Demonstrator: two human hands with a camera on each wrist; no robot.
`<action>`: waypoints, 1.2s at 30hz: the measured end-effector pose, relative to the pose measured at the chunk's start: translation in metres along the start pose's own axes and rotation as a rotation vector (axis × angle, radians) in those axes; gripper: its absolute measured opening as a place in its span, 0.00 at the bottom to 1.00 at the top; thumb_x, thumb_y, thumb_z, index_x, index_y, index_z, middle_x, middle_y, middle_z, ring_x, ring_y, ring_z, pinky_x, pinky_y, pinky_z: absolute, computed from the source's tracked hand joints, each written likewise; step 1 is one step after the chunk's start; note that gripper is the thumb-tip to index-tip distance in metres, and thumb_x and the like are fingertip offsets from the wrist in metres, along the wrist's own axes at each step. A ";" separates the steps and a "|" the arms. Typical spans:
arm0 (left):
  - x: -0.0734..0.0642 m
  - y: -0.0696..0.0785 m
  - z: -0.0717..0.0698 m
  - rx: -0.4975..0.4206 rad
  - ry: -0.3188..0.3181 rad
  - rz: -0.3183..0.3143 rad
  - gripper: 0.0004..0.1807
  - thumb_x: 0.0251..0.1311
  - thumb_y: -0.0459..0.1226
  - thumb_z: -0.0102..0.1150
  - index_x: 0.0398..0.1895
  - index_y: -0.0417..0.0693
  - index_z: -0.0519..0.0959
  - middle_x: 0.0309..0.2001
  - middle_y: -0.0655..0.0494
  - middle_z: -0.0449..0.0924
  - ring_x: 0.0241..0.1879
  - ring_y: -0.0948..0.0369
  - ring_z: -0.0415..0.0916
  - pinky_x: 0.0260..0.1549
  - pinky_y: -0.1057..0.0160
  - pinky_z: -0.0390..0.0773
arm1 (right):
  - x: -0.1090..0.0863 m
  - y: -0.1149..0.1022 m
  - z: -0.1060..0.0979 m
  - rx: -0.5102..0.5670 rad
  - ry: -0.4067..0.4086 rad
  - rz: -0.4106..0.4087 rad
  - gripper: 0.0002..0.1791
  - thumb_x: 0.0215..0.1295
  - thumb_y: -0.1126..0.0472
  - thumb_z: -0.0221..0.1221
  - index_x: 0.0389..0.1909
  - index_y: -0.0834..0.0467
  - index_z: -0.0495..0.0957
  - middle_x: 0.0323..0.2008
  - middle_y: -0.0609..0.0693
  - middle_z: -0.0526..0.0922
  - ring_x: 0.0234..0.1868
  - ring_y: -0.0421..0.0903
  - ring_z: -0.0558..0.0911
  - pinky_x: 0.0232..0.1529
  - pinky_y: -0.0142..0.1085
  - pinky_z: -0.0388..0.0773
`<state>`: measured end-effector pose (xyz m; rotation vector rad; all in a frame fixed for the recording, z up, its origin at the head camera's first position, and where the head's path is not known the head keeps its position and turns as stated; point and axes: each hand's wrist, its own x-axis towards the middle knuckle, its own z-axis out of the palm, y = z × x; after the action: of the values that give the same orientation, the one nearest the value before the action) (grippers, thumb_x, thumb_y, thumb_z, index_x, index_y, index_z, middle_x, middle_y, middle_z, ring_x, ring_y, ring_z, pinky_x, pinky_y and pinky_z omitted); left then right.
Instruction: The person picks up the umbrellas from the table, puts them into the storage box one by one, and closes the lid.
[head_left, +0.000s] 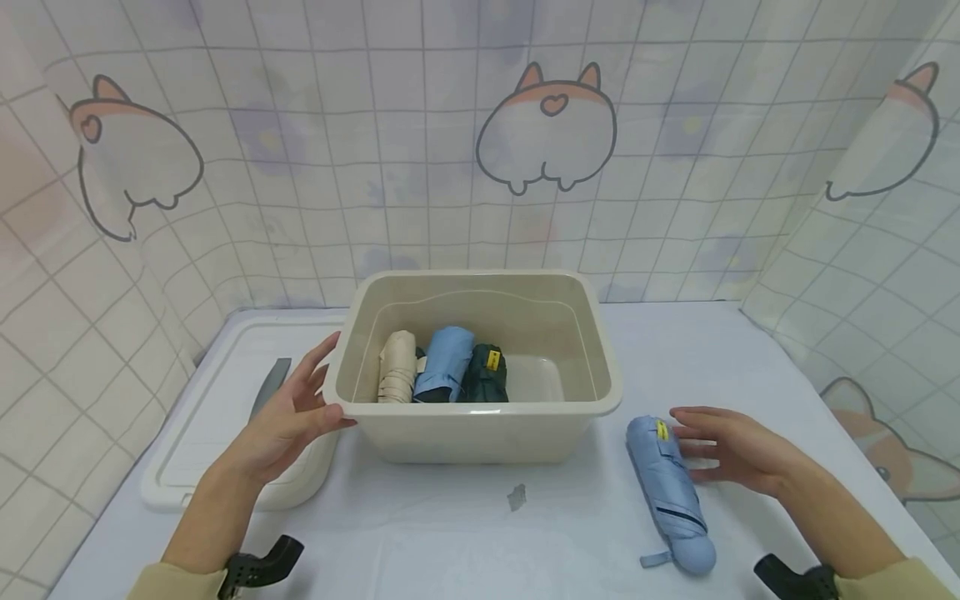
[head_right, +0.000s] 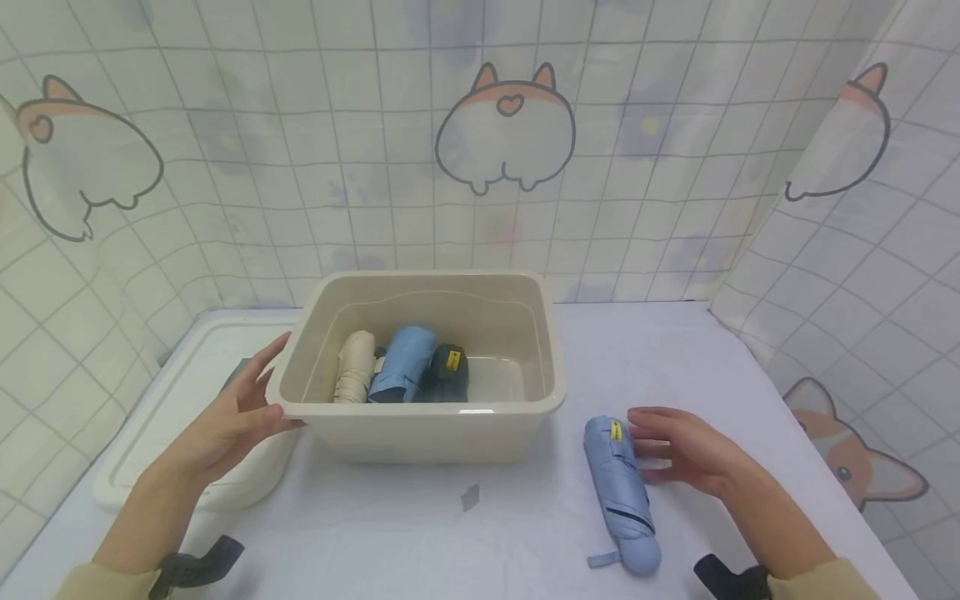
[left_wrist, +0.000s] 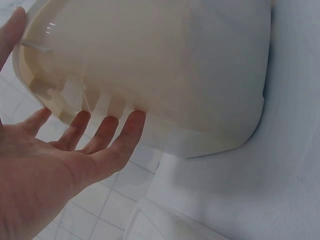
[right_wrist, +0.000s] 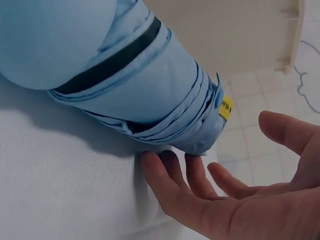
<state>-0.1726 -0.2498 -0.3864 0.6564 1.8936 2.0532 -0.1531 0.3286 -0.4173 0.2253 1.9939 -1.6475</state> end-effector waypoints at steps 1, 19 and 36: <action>0.000 0.000 0.000 0.000 0.000 -0.001 0.51 0.69 0.31 0.62 0.84 0.59 0.40 0.76 0.37 0.49 0.68 0.50 0.67 0.56 0.50 0.77 | 0.001 0.000 0.001 -0.001 0.001 0.000 0.42 0.81 0.46 0.49 0.79 0.70 0.45 0.75 0.76 0.49 0.73 0.76 0.56 0.58 0.63 0.74; 0.000 0.000 -0.001 -0.005 0.003 -0.003 0.51 0.70 0.30 0.62 0.84 0.59 0.40 0.75 0.38 0.51 0.68 0.49 0.68 0.56 0.51 0.77 | 0.011 -0.001 0.013 -0.117 0.022 -0.003 0.42 0.72 0.53 0.64 0.77 0.66 0.55 0.74 0.75 0.53 0.71 0.72 0.61 0.57 0.68 0.70; 0.000 -0.002 -0.002 -0.015 -0.010 0.005 0.50 0.70 0.30 0.61 0.84 0.59 0.40 0.75 0.38 0.51 0.67 0.50 0.68 0.56 0.52 0.77 | 0.009 -0.007 0.025 -0.285 0.074 -0.019 0.43 0.65 0.54 0.70 0.73 0.67 0.59 0.68 0.77 0.58 0.60 0.69 0.71 0.52 0.64 0.77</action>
<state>-0.1738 -0.2514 -0.3880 0.6672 1.8716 2.0612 -0.1562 0.3012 -0.4190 0.1632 2.2630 -1.3614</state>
